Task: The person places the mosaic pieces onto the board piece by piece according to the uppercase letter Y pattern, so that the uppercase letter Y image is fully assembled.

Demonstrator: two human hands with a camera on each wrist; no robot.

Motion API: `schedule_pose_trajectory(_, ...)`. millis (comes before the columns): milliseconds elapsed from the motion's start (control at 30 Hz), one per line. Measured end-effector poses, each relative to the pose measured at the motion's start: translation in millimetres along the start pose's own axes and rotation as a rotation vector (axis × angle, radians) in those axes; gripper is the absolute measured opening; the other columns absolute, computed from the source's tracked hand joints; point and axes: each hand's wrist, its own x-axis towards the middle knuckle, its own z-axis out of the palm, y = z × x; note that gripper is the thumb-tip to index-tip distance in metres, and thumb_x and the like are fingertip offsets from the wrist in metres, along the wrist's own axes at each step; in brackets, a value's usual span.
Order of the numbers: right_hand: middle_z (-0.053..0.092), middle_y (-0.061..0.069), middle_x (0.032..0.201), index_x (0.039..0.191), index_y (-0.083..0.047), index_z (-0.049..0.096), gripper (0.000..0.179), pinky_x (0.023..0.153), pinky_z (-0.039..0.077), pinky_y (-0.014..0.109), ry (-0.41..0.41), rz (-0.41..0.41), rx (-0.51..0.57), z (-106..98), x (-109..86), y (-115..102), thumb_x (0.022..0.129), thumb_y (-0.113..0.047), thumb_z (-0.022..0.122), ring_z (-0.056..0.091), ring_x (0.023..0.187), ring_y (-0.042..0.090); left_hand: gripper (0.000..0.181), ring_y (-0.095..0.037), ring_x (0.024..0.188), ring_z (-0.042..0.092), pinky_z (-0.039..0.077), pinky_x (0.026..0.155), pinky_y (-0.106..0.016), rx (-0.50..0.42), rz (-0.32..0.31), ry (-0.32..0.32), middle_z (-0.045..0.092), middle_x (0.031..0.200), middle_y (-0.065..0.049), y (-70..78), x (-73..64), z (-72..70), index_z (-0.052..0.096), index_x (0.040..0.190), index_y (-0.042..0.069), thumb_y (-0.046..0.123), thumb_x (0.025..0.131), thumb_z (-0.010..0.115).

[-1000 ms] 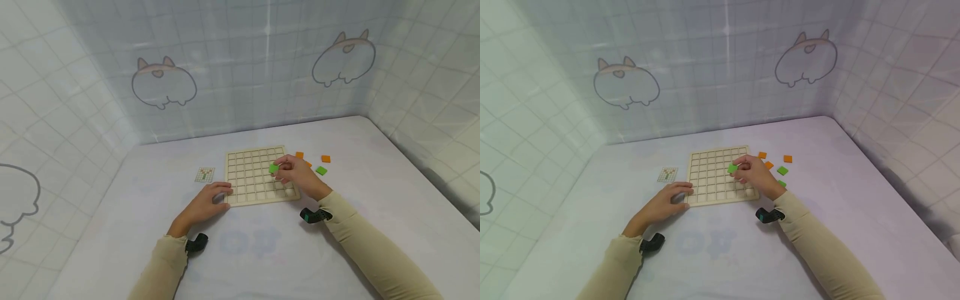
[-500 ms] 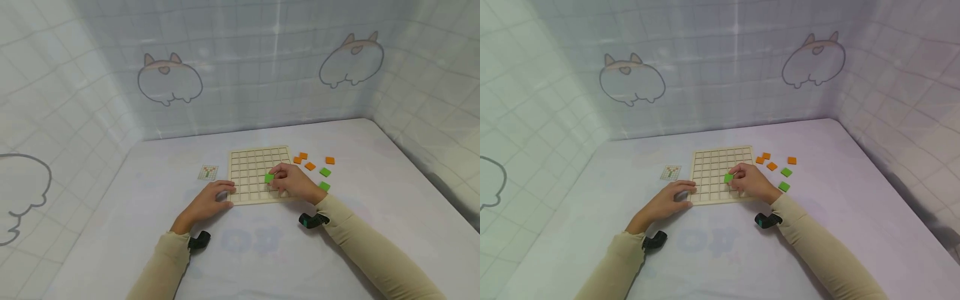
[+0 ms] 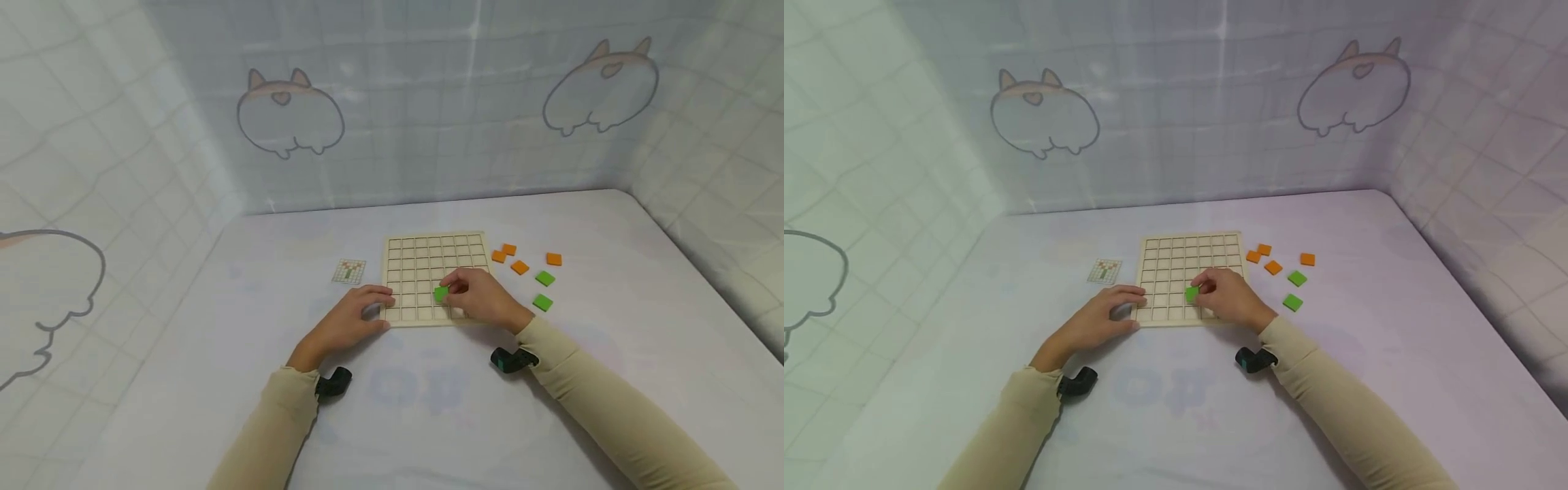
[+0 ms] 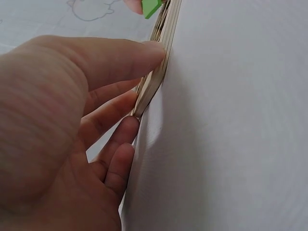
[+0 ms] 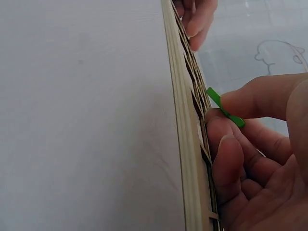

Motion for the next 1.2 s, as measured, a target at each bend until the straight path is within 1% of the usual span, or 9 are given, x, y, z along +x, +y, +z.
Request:
schedule_pose_trajectory(100,0.066,0.002,0.094,0.112,-0.007,0.07,0.024,0.08,0.049,0.035,0.011,-0.018,-0.017,-1.1,-0.9,-0.4,0.09,-0.014,0.072,0.06,0.088,0.018,0.041,-0.027,0.14,0.036,0.028,0.114,-0.05,0.001,-0.007,-0.012,0.051,0.146,0.003,1.8,2.6,-1.5,0.068,0.128,0.014,0.017,0.088,0.077)
schedule_pose_trajectory(233,0.066,0.001,0.092,0.111,-0.006,0.071,0.023,0.079,0.049,0.034,0.008,-0.029,-0.037,0.8,-1.1,-2.2,0.089,-0.013,0.072,0.059,0.087,0.018,0.041,-0.027,0.14,0.037,0.028,0.113,-0.051,0.012,-0.023,-0.011,0.051,0.146,0.003,1.4,1.9,-1.9,0.068,0.128,0.014,0.018,0.088,0.078)
schedule_pose_trajectory(333,0.066,0.0,0.093,0.11,-0.008,0.072,0.022,0.079,0.049,0.033,0.006,-0.017,-0.061,3.1,-1.0,-2.3,0.09,-0.014,0.072,0.059,0.087,0.017,0.04,-0.027,0.14,0.038,0.029,0.113,-0.051,0.007,-0.009,-0.005,0.052,0.145,0.002,0.3,-0.2,-1.1,0.068,0.128,0.013,0.018,0.089,0.077)
schedule_pose_trajectory(467,0.065,0.0,0.093,0.111,-0.009,0.072,0.022,0.079,0.048,0.034,0.005,0.0,-0.083,2.6,-2.3,-2.4,0.09,-0.015,0.072,0.059,0.087,0.018,0.04,-0.027,0.14,0.037,0.028,0.114,-0.05,-0.003,0.02,-0.009,0.051,0.146,0.001,-0.8,0.5,-0.2,0.068,0.127,0.013,0.018,0.089,0.077)
schedule_pose_trajectory(633,0.066,-0.001,0.093,0.112,-0.008,0.072,0.023,0.08,0.048,0.035,-0.006,-0.026,-0.103,0.7,-2.3,-4.3,0.091,-0.016,0.072,0.059,0.087,0.017,0.038,-0.026,0.14,0.037,0.028,0.114,-0.05,0.001,0.014,-0.009,0.051,0.146,0.002,-0.9,1.8,-1.1,0.068,0.126,0.014,0.018,0.089,0.076)
schedule_pose_trajectory(800,0.066,-0.001,0.095,0.113,-0.008,0.072,0.024,0.081,0.049,0.035,-0.021,-0.027,-0.104,-0.3,-1.4,-4.9,0.091,-0.016,0.071,0.059,0.089,0.017,0.039,-0.028,0.14,0.038,0.029,0.113,-0.051,-0.004,0.029,-0.008,0.051,0.146,0.001,-1.6,0.5,-2.5,0.068,0.127,0.013,0.018,0.089,0.077)
schedule_pose_trajectory(967,0.066,-0.001,0.096,0.115,-0.007,0.072,0.025,0.082,0.05,0.036,-0.044,-0.034,-0.105,-0.6,0.0,-1.8,0.092,-0.016,0.071,0.059,0.09,0.017,0.04,-0.028,0.14,0.038,0.029,0.113,-0.052,-0.007,0.022,-0.005,0.051,0.147,0.001,-3.8,-0.1,-0.2,0.068,0.127,0.014,0.018,0.089,0.077)
schedule_pose_trajectory(1200,0.067,-0.001,0.096,0.115,-0.007,0.072,0.025,0.082,0.05,0.035,-0.041,-0.042,-0.128,-2.1,1.3,-0.8,0.091,-0.014,0.071,0.06,0.09,0.017,0.04,-0.025,0.139,0.038,0.029,0.113,-0.049,0.005,0.016,-0.009,0.051,0.146,0.003,-2.3,2.7,-1.2,0.068,0.127,0.014,0.019,0.089,0.077)
